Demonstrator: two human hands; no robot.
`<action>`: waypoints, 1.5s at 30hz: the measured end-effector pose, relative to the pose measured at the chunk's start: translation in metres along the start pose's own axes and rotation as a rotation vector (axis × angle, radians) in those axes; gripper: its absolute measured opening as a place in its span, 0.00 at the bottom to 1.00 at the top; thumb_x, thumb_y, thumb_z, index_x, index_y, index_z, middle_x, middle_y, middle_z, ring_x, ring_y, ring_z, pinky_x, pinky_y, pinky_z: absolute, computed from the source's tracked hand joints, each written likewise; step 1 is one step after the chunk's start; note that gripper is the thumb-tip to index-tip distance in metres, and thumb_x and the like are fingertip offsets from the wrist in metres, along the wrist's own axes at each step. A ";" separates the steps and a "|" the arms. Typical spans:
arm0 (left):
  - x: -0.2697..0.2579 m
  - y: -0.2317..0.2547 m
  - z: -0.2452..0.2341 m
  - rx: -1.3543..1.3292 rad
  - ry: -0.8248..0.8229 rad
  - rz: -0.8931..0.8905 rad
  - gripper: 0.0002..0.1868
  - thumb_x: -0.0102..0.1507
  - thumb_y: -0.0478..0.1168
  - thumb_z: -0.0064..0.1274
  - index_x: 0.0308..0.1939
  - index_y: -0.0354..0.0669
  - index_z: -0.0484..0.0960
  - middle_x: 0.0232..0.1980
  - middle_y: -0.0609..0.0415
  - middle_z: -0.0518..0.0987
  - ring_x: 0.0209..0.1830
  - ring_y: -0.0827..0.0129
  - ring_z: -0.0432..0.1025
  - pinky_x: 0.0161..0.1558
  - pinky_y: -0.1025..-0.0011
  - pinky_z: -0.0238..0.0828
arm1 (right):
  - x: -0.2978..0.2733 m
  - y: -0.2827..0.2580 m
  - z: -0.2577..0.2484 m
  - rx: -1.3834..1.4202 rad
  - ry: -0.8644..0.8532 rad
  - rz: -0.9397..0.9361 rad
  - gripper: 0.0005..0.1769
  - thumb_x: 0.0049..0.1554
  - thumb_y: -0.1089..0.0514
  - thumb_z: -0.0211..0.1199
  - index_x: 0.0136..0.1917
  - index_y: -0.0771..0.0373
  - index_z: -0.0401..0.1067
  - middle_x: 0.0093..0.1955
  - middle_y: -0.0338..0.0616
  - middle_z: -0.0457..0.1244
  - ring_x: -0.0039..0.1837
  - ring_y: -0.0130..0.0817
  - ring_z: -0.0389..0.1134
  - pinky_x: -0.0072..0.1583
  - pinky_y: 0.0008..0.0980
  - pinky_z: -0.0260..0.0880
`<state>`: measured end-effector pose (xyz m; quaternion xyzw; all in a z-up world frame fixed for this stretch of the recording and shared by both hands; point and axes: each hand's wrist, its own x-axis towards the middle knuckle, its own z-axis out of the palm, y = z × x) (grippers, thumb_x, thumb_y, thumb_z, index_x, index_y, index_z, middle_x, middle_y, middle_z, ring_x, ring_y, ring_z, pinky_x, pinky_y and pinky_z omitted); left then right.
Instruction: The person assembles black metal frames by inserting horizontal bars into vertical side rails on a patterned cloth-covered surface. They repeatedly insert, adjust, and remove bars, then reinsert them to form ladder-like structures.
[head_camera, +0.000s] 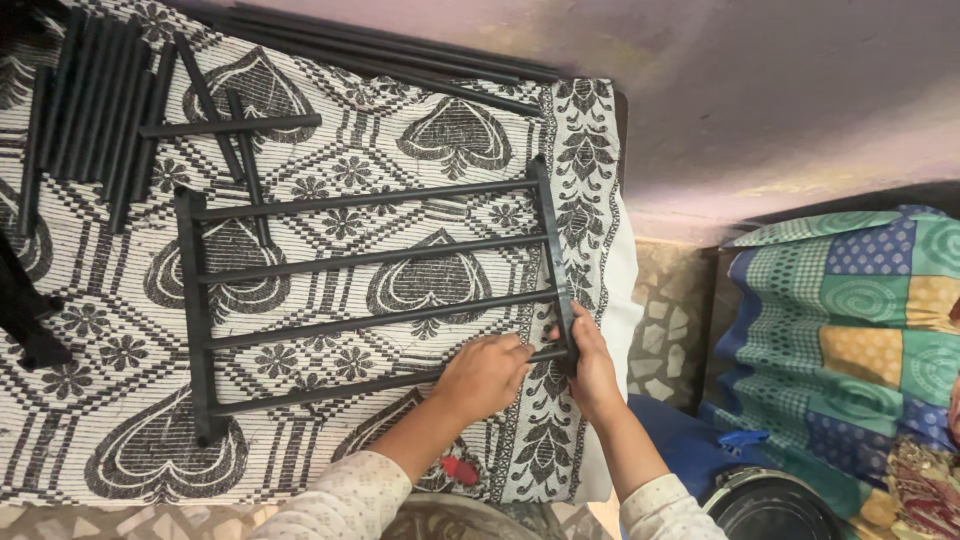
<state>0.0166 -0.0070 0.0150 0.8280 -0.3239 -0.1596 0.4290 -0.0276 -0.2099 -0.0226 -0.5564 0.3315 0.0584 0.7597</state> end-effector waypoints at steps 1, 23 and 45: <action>0.000 0.000 -0.001 -0.003 0.011 0.015 0.11 0.61 0.35 0.56 0.47 0.36 0.86 0.38 0.47 0.79 0.40 0.54 0.78 0.47 0.58 0.75 | 0.001 0.000 -0.001 -0.003 -0.006 -0.001 0.26 0.69 0.50 0.41 0.76 0.61 0.58 0.45 0.39 0.64 0.48 0.26 0.63 0.53 0.26 0.64; 0.004 0.003 -0.008 -0.028 -0.043 -0.066 0.11 0.61 0.37 0.56 0.47 0.42 0.86 0.40 0.48 0.80 0.38 0.50 0.78 0.45 0.55 0.75 | 0.003 0.000 -0.006 -0.010 -0.104 -0.025 0.27 0.70 0.50 0.39 0.77 0.63 0.57 0.47 0.40 0.64 0.50 0.28 0.64 0.55 0.28 0.65; -0.001 -0.015 0.014 0.142 -0.014 0.137 0.18 0.56 0.29 0.51 0.50 0.32 0.82 0.44 0.44 0.81 0.45 0.51 0.77 0.51 0.56 0.73 | -0.008 -0.003 0.012 -0.362 -0.056 -0.163 0.26 0.70 0.48 0.36 0.76 0.61 0.56 0.45 0.40 0.63 0.52 0.31 0.63 0.60 0.30 0.63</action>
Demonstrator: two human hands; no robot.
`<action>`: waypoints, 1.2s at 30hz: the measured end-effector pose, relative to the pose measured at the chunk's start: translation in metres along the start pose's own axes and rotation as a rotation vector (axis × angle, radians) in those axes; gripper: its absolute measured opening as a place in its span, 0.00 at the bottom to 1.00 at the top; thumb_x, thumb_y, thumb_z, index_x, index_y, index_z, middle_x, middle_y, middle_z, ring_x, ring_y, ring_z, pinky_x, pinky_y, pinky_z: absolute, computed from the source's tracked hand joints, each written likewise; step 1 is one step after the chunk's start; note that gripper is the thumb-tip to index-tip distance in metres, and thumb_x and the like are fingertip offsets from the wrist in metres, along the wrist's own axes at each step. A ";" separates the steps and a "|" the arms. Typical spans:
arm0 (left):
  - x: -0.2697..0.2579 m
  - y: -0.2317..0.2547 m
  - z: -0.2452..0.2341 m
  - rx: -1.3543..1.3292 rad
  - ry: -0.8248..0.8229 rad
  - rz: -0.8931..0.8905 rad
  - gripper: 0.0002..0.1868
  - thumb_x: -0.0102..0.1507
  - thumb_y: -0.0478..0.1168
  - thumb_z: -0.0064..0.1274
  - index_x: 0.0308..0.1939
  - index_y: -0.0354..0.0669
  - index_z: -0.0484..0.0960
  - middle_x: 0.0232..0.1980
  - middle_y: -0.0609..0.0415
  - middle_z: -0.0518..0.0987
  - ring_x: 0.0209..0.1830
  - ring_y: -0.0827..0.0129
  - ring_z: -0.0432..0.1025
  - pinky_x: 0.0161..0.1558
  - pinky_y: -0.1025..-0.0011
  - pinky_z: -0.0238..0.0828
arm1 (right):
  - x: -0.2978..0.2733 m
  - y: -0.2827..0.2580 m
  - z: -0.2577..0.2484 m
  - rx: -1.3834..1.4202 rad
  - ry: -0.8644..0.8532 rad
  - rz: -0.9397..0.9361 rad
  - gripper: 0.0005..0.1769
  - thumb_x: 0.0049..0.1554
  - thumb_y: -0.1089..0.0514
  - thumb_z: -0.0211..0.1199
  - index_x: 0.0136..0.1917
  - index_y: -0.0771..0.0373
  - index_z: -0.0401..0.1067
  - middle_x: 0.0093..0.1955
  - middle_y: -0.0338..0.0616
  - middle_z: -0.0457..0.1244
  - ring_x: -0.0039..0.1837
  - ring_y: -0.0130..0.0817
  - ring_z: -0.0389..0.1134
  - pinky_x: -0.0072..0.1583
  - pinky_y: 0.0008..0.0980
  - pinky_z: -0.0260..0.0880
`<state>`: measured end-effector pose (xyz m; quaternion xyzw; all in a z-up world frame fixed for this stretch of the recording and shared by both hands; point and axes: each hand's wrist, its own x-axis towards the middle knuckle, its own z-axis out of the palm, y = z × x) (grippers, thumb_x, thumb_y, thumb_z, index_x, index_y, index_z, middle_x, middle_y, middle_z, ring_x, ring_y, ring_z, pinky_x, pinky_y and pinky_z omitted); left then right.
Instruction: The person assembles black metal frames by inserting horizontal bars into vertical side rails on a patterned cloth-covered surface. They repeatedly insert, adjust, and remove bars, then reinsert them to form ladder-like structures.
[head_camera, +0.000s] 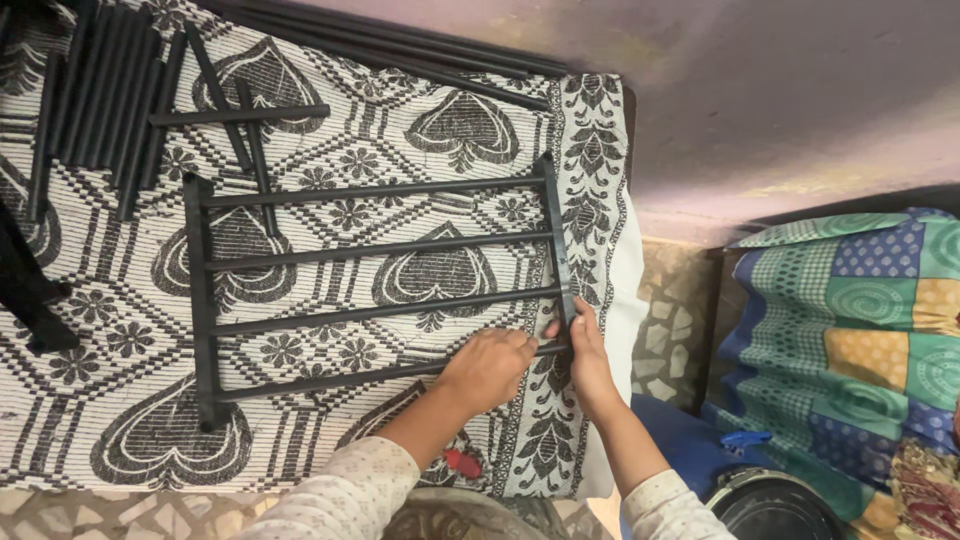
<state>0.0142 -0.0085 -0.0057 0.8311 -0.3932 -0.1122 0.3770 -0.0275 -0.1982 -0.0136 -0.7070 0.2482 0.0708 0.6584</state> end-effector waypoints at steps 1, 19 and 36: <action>0.000 0.000 0.001 0.005 0.000 0.006 0.19 0.55 0.28 0.51 0.50 0.32 0.82 0.43 0.44 0.81 0.45 0.52 0.77 0.51 0.57 0.72 | 0.000 0.000 0.000 0.019 0.003 0.009 0.26 0.70 0.48 0.35 0.76 0.61 0.56 0.45 0.40 0.62 0.52 0.31 0.63 0.60 0.30 0.62; -0.119 -0.075 -0.132 0.398 0.670 -0.415 0.27 0.63 0.43 0.54 0.66 0.38 0.77 0.65 0.36 0.72 0.65 0.42 0.65 0.65 0.48 0.58 | 0.045 0.005 -0.037 -0.193 0.123 -0.152 0.22 0.68 0.53 0.50 0.72 0.61 0.68 0.62 0.45 0.67 0.62 0.31 0.66 0.62 0.29 0.66; -0.196 -0.184 -0.194 -0.938 0.809 -0.831 0.28 0.67 0.36 0.49 0.73 0.44 0.72 0.57 0.53 0.74 0.48 0.71 0.70 0.55 0.72 0.68 | 0.080 -0.057 -0.029 0.027 0.102 0.007 0.27 0.63 0.63 0.50 0.75 0.58 0.66 0.70 0.43 0.64 0.64 0.33 0.64 0.64 0.29 0.63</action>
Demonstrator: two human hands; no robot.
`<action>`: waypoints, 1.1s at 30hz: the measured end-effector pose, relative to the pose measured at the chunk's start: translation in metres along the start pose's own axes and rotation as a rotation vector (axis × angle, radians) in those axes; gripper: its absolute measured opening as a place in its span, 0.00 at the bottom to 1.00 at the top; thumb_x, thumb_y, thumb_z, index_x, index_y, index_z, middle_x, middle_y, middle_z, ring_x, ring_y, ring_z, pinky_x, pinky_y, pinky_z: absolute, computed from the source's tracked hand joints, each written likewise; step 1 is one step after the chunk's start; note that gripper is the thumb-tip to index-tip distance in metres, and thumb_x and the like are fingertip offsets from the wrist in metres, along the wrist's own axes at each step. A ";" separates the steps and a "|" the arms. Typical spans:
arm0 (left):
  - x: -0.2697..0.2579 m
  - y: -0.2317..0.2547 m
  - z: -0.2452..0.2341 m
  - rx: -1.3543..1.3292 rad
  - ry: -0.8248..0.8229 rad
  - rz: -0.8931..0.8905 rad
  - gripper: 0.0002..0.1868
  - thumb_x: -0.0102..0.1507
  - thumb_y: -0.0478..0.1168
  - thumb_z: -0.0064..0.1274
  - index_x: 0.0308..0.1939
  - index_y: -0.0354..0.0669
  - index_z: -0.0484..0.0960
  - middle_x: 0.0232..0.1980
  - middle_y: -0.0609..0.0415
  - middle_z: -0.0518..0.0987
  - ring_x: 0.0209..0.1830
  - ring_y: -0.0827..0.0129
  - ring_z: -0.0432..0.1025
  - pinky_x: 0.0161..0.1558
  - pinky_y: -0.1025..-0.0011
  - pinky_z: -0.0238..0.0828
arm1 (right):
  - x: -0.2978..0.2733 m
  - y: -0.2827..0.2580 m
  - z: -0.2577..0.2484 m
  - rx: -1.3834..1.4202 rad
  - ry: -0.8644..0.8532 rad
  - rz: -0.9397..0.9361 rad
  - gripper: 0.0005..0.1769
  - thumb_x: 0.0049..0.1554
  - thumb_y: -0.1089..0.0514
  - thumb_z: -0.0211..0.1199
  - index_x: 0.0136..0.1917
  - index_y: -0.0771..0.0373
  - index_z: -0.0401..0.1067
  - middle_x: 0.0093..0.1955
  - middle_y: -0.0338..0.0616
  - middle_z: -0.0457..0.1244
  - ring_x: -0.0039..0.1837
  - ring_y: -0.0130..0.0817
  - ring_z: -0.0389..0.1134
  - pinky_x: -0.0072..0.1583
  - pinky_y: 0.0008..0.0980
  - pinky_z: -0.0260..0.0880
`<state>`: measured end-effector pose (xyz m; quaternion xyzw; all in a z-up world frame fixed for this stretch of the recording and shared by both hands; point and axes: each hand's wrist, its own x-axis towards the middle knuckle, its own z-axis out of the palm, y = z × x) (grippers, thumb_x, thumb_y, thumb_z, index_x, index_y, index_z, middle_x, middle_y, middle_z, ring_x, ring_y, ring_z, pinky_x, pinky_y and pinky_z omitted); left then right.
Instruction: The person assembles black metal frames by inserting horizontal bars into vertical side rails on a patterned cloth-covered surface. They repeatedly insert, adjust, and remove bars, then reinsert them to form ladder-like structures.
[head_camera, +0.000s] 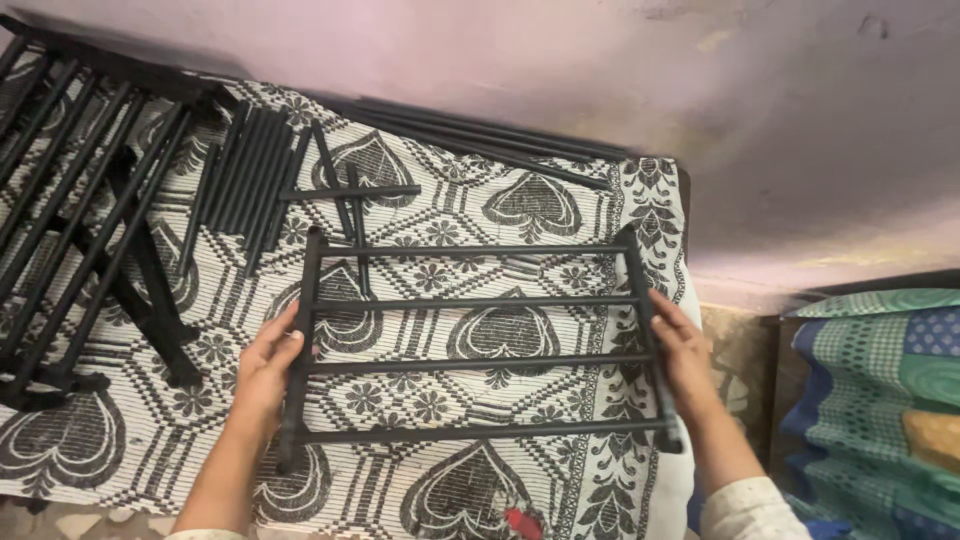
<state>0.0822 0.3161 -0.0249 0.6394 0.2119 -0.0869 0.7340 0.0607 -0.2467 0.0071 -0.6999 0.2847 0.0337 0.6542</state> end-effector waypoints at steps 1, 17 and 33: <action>0.000 0.010 0.001 -0.032 -0.027 -0.024 0.29 0.67 0.35 0.48 0.74 0.45 0.72 0.56 0.51 0.75 0.46 0.70 0.70 0.52 0.71 0.70 | 0.004 -0.006 -0.004 0.044 -0.045 -0.058 0.28 0.63 0.63 0.49 0.76 0.60 0.65 0.71 0.45 0.63 0.65 0.33 0.64 0.66 0.30 0.64; 0.007 0.152 0.066 -0.204 -0.343 0.012 0.34 0.67 0.40 0.34 0.80 0.41 0.52 0.78 0.52 0.61 0.77 0.59 0.59 0.71 0.55 0.60 | -0.032 -0.110 -0.012 0.512 -0.364 -0.183 0.35 0.64 0.55 0.38 0.84 0.53 0.43 0.85 0.34 0.44 0.83 0.31 0.46 0.77 0.51 0.48; 0.011 0.133 0.070 -0.130 -0.295 -0.055 0.38 0.66 0.30 0.35 0.82 0.44 0.48 0.79 0.47 0.60 0.78 0.56 0.59 0.73 0.58 0.58 | -0.047 -0.135 -0.012 0.399 -0.314 -0.231 0.38 0.65 0.54 0.46 0.84 0.54 0.39 0.84 0.43 0.44 0.82 0.43 0.48 0.76 0.51 0.54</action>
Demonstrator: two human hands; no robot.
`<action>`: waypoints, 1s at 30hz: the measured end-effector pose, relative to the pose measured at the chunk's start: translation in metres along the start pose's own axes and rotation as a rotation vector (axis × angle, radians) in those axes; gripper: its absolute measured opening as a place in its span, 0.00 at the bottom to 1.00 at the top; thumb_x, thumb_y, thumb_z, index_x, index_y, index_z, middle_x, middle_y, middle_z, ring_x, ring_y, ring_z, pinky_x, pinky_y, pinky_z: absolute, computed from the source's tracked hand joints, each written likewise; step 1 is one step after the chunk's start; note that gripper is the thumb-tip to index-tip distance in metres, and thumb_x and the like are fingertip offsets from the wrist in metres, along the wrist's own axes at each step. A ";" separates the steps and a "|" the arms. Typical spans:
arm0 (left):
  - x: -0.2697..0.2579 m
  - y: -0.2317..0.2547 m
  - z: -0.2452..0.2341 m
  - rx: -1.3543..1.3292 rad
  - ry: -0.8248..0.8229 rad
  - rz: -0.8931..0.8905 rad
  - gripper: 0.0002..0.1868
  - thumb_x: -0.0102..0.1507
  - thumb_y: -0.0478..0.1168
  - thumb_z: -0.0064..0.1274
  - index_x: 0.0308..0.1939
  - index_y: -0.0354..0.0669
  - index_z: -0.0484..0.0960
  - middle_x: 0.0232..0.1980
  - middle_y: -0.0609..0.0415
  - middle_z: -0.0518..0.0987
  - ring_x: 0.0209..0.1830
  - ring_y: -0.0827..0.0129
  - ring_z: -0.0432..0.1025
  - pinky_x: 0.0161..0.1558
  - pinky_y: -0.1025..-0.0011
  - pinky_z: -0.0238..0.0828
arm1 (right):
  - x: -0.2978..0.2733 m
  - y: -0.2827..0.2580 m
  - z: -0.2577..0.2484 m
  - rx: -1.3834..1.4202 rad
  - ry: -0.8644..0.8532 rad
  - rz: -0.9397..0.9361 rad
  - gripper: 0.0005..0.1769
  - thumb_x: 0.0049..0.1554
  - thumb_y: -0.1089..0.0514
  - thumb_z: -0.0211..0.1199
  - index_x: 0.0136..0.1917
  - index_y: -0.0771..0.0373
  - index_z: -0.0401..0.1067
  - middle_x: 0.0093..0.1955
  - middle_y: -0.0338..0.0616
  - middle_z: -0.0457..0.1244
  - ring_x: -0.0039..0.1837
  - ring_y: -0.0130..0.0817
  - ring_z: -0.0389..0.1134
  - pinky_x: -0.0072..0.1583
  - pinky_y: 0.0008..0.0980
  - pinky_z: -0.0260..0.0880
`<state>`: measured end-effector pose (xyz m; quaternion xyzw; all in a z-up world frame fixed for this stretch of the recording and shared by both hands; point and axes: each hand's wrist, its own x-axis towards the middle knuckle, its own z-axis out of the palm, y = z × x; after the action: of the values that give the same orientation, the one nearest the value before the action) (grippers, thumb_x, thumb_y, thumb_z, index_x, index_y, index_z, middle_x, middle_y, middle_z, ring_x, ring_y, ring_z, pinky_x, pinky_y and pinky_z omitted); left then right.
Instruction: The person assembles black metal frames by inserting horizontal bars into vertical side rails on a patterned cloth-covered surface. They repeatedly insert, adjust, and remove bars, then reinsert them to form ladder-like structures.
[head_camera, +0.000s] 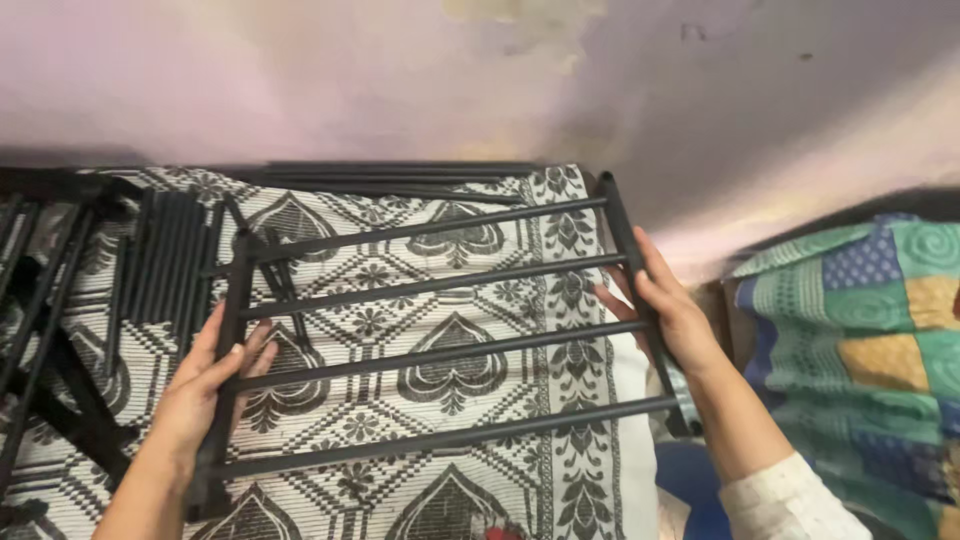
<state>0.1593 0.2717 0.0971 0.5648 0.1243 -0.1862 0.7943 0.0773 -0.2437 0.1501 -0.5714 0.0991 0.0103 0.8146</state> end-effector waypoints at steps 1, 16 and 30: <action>0.003 -0.003 -0.002 -0.027 -0.011 0.001 0.39 0.65 0.28 0.35 0.82 0.43 0.48 0.78 0.46 0.60 0.77 0.54 0.59 0.73 0.58 0.58 | 0.000 0.001 0.001 0.011 -0.005 0.008 0.38 0.65 0.55 0.46 0.85 0.54 0.38 0.84 0.45 0.44 0.82 0.44 0.49 0.75 0.51 0.55; 0.014 0.000 -0.035 0.187 0.008 0.039 0.44 0.64 0.25 0.40 0.85 0.47 0.52 0.69 0.43 0.74 0.65 0.62 0.72 0.64 0.69 0.66 | 0.004 0.005 0.008 0.135 -0.027 0.067 0.39 0.65 0.61 0.44 0.85 0.51 0.35 0.83 0.50 0.45 0.79 0.49 0.54 0.73 0.49 0.60; 0.023 -0.001 -0.039 0.246 0.059 -0.011 0.44 0.61 0.22 0.41 0.82 0.48 0.57 0.65 0.44 0.78 0.61 0.64 0.75 0.64 0.69 0.71 | -0.003 0.021 0.007 0.178 0.032 0.126 0.37 0.65 0.66 0.41 0.84 0.52 0.40 0.82 0.53 0.47 0.77 0.46 0.59 0.68 0.39 0.68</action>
<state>0.1800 0.3043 0.0741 0.6625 0.1267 -0.1875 0.7140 0.0730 -0.2299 0.1333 -0.4893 0.1482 0.0435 0.8583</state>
